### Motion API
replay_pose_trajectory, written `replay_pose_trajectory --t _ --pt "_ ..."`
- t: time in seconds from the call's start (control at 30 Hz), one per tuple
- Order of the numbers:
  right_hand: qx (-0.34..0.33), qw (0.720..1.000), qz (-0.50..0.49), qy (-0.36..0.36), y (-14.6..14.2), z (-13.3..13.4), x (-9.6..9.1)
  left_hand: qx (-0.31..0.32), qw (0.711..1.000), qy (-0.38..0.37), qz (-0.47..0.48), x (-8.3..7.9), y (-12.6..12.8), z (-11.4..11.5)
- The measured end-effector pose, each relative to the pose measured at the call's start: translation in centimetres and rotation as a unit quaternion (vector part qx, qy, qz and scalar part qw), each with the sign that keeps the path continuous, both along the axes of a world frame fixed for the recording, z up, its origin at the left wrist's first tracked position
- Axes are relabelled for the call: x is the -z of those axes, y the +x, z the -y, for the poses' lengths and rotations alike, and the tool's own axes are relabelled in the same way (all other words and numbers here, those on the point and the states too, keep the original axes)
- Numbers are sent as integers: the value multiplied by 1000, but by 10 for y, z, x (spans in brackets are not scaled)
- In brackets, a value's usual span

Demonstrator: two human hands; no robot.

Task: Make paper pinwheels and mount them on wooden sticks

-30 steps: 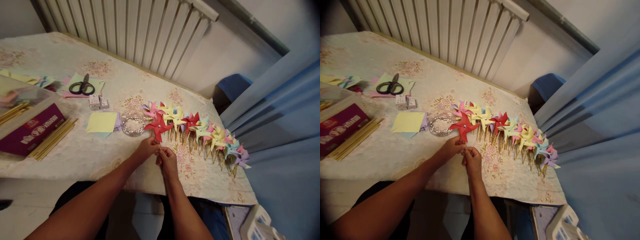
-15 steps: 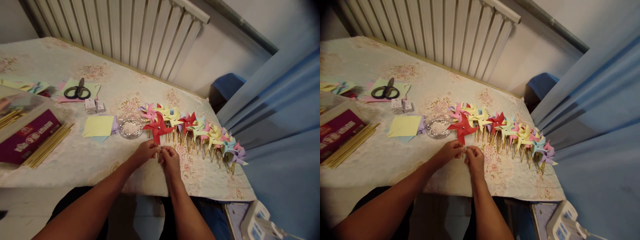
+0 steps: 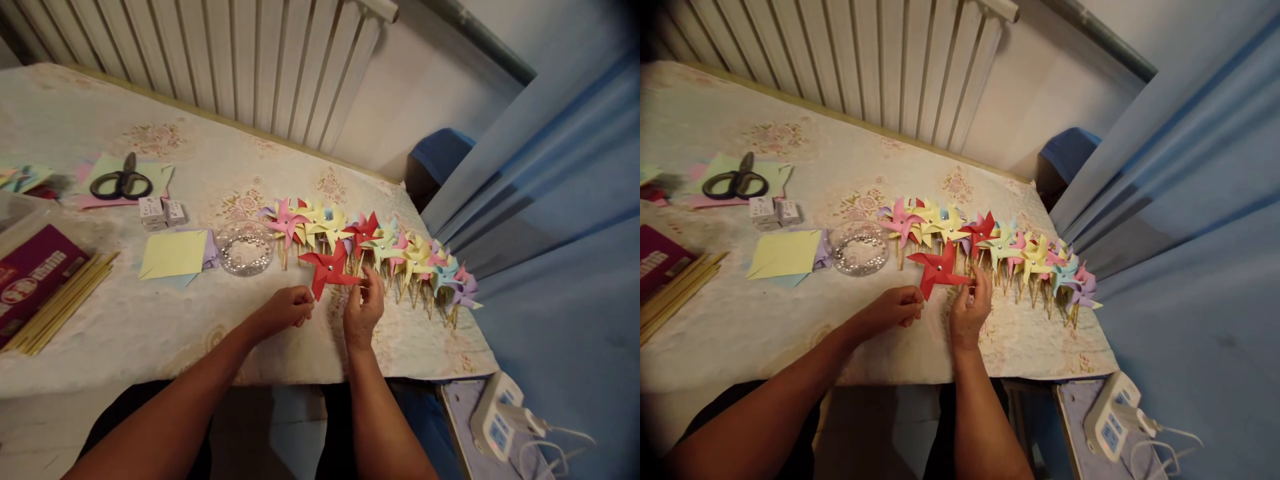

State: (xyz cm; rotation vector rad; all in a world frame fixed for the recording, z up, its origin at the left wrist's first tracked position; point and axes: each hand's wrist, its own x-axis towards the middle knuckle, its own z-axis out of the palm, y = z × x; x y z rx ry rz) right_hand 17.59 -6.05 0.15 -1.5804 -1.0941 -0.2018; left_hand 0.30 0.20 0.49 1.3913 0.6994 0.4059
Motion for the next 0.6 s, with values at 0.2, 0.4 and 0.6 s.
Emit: replay_pose_trajectory --t 0.2,0.4,0.6 --pt "7 996 92 -5 2 0 -1 -5 1000 10 -9 -5 0 0" --pt "-9 997 82 -10 -4 0 4 -20 1000 1 -1 -3 0 -2" --pt "-26 997 70 -25 -9 0 7 -29 999 -35 29 -3 0 -3"
